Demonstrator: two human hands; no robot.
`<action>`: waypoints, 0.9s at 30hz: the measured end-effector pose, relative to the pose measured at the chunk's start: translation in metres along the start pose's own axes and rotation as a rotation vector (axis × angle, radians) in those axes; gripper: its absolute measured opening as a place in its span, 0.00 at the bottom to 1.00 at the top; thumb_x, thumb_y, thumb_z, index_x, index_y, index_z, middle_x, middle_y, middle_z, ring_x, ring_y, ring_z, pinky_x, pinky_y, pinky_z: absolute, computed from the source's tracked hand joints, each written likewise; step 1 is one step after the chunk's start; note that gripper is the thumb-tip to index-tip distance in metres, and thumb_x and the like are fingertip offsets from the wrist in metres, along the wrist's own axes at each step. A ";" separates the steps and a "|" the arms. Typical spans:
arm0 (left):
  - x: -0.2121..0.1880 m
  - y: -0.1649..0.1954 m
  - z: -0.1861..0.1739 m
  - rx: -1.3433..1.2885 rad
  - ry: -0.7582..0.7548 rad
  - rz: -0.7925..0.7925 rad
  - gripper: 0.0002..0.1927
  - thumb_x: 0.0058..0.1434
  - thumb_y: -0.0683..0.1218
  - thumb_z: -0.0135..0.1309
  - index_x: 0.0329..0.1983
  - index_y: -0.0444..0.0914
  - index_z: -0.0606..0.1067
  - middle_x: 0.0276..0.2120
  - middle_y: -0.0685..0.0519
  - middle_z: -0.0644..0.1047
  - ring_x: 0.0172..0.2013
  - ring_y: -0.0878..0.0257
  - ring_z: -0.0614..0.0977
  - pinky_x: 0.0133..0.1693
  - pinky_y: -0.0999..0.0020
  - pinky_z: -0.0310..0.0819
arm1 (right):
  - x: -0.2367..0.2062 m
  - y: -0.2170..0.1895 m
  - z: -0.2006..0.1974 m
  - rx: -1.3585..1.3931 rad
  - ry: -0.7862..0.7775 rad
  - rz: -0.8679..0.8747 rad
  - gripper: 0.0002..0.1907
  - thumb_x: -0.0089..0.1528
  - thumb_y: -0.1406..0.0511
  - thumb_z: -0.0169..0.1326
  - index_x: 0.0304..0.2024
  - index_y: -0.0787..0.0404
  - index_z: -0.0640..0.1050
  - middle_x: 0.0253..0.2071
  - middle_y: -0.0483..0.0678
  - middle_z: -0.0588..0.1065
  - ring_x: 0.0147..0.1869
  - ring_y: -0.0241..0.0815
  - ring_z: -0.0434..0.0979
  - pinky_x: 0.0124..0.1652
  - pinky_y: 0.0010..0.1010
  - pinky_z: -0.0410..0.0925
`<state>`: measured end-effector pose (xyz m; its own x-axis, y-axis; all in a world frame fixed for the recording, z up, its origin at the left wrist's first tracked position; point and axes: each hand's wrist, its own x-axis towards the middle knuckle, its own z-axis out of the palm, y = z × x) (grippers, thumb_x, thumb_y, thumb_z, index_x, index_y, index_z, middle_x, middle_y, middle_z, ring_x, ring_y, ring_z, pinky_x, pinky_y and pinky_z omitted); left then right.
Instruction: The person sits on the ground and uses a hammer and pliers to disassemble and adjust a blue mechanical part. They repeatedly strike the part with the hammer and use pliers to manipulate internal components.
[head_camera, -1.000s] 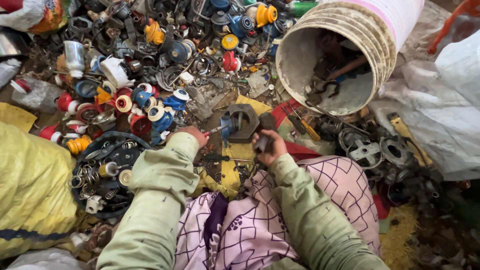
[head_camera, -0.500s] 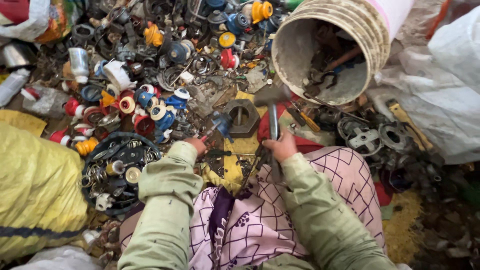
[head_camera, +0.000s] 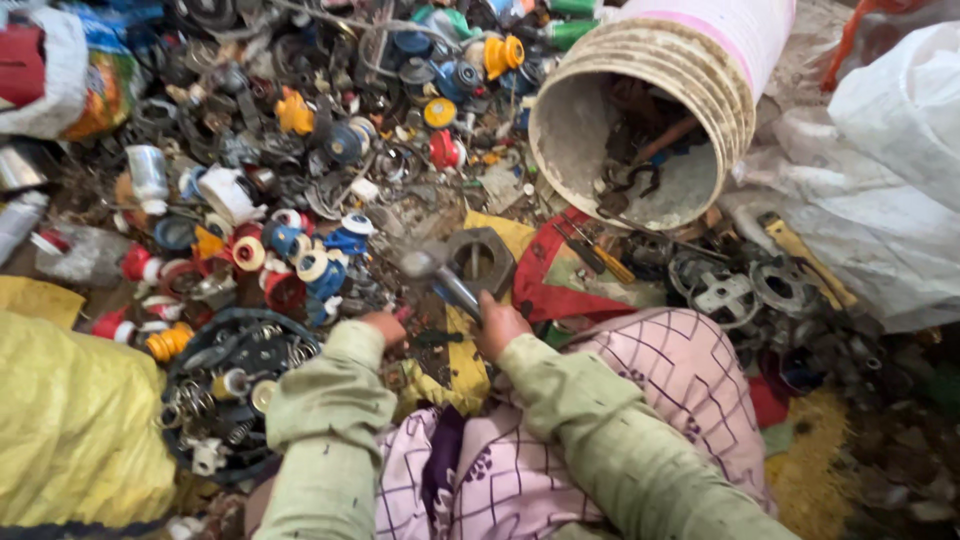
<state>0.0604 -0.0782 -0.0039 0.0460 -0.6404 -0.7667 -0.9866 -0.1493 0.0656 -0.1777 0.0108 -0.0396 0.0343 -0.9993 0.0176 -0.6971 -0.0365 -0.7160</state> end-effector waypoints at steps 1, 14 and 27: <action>0.000 -0.002 0.001 -0.031 -0.007 -0.005 0.24 0.60 0.51 0.54 0.59 0.40 0.75 0.38 0.43 0.82 0.35 0.51 0.83 0.40 0.57 0.77 | 0.003 0.006 0.003 0.021 -0.026 0.011 0.28 0.57 0.55 0.66 0.50 0.62 0.69 0.32 0.66 0.78 0.39 0.68 0.79 0.39 0.54 0.71; 0.004 -0.009 0.003 -0.082 -0.051 0.013 0.22 0.59 0.50 0.55 0.53 0.35 0.81 0.33 0.43 0.82 0.30 0.53 0.84 0.35 0.56 0.77 | -0.027 -0.128 -0.167 0.445 0.143 -0.330 0.18 0.64 0.56 0.60 0.46 0.63 0.75 0.25 0.54 0.72 0.26 0.45 0.74 0.32 0.34 0.69; 0.010 -0.010 -0.008 0.281 0.115 0.049 0.21 0.54 0.55 0.63 0.48 0.40 0.83 0.50 0.41 0.81 0.49 0.47 0.82 0.50 0.56 0.74 | -0.011 -0.038 -0.078 0.211 -0.080 0.164 0.27 0.61 0.45 0.58 0.36 0.64 0.79 0.22 0.59 0.78 0.27 0.52 0.84 0.31 0.42 0.73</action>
<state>0.0723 -0.0892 -0.0067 -0.0016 -0.7249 -0.6889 -0.9920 0.0883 -0.0906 -0.2076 0.0221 0.0414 -0.0042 -0.9872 -0.1597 -0.5337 0.1373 -0.8345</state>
